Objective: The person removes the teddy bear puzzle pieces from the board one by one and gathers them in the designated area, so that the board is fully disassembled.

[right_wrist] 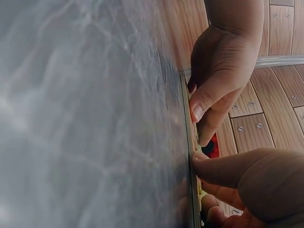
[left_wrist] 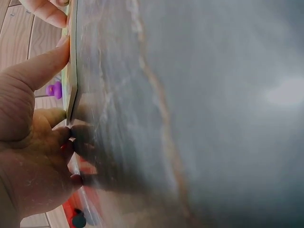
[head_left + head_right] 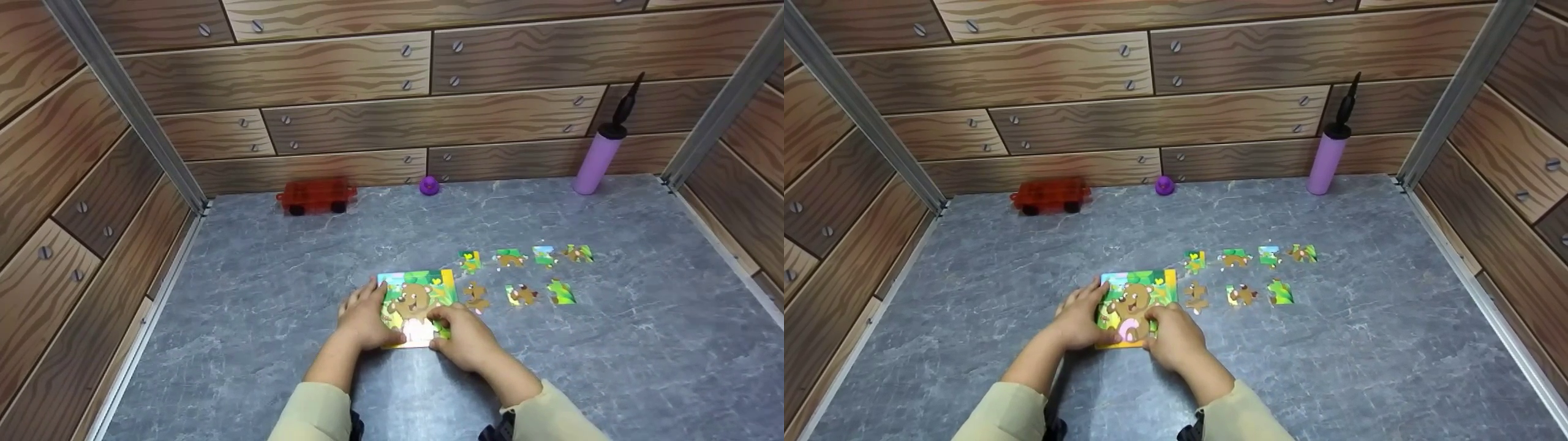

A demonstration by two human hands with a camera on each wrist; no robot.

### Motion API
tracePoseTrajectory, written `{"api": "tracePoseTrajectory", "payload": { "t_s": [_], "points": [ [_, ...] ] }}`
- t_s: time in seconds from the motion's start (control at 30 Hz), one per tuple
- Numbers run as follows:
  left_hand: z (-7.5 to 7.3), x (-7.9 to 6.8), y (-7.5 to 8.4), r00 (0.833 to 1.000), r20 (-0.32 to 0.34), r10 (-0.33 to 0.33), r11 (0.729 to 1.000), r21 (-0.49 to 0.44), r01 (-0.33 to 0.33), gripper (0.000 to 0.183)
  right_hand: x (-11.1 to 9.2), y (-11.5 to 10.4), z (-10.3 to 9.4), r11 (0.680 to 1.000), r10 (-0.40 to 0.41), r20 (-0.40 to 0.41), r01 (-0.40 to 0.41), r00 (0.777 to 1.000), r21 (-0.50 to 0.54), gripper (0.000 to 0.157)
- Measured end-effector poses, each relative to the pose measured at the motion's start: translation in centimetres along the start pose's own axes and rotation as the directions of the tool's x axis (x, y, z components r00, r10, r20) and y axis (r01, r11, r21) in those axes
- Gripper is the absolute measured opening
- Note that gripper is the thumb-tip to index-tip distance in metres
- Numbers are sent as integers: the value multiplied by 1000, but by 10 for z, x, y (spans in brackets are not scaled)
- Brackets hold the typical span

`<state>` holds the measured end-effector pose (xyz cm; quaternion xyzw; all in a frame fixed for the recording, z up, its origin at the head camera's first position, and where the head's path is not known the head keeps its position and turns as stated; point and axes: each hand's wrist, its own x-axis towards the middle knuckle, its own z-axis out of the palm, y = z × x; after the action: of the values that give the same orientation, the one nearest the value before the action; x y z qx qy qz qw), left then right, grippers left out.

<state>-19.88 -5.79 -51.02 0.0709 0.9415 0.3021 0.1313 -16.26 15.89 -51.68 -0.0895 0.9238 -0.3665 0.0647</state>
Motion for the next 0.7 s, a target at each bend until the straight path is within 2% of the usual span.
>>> {"api": "tracePoseTrajectory", "payload": {
  "t_s": [0.7],
  "points": [
    [1, 0, 0, 1000, -10, 0, 1000, 9, 0, 112, 0, 1, 1, 1000, 15, 2, -15, 1000, 4, 42]
  ]
}}
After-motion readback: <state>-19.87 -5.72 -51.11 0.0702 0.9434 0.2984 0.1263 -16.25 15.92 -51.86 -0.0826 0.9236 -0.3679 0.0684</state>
